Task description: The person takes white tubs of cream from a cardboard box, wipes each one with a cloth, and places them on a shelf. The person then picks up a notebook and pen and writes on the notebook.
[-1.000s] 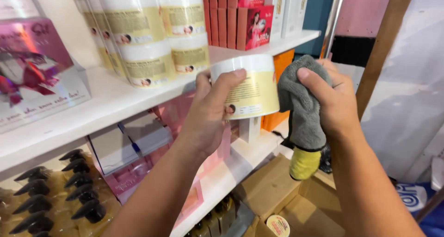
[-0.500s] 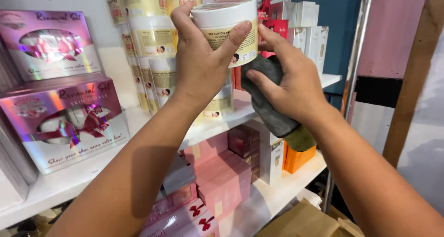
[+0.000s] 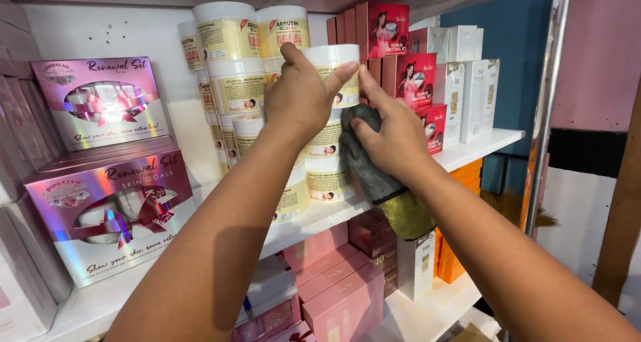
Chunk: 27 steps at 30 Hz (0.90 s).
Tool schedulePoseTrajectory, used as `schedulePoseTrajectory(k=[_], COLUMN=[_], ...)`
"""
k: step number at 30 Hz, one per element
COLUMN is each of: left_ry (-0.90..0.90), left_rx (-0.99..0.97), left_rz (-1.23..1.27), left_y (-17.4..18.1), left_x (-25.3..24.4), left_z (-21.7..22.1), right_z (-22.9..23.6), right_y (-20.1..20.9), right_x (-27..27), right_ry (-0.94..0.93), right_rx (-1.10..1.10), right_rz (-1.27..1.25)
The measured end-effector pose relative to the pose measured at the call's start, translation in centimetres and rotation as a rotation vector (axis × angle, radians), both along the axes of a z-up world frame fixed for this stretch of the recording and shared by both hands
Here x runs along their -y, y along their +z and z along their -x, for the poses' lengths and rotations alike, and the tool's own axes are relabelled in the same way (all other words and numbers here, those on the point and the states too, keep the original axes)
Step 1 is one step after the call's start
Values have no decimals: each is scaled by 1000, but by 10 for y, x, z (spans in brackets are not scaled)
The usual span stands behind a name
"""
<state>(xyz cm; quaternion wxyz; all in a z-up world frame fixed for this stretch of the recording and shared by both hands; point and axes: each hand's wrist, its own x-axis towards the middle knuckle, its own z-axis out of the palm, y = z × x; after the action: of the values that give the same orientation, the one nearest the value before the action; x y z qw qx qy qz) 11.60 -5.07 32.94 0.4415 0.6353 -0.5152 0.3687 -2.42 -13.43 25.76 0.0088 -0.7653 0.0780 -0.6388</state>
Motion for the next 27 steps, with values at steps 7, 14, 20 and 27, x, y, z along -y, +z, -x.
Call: schedulePoseTrajectory(k=[7,14,20,27], left_ry=[395,444,471,465], left_rx=[148,569,616,578], left_rz=[-23,229,156,138], left_y=[-10,-67,-100,-103], left_x=[-6,-9,-16,-11], left_z=[-4,-11,5,-1], right_z=[-10,-18,-27,-20], right_y=[-15,-45,-51,-38], right_x=[0,-16,-9,-11], right_ry=[-59,-348,-302,-258], right_rx=[-89,-30,65,-51], right_rz=[44,235,243,185])
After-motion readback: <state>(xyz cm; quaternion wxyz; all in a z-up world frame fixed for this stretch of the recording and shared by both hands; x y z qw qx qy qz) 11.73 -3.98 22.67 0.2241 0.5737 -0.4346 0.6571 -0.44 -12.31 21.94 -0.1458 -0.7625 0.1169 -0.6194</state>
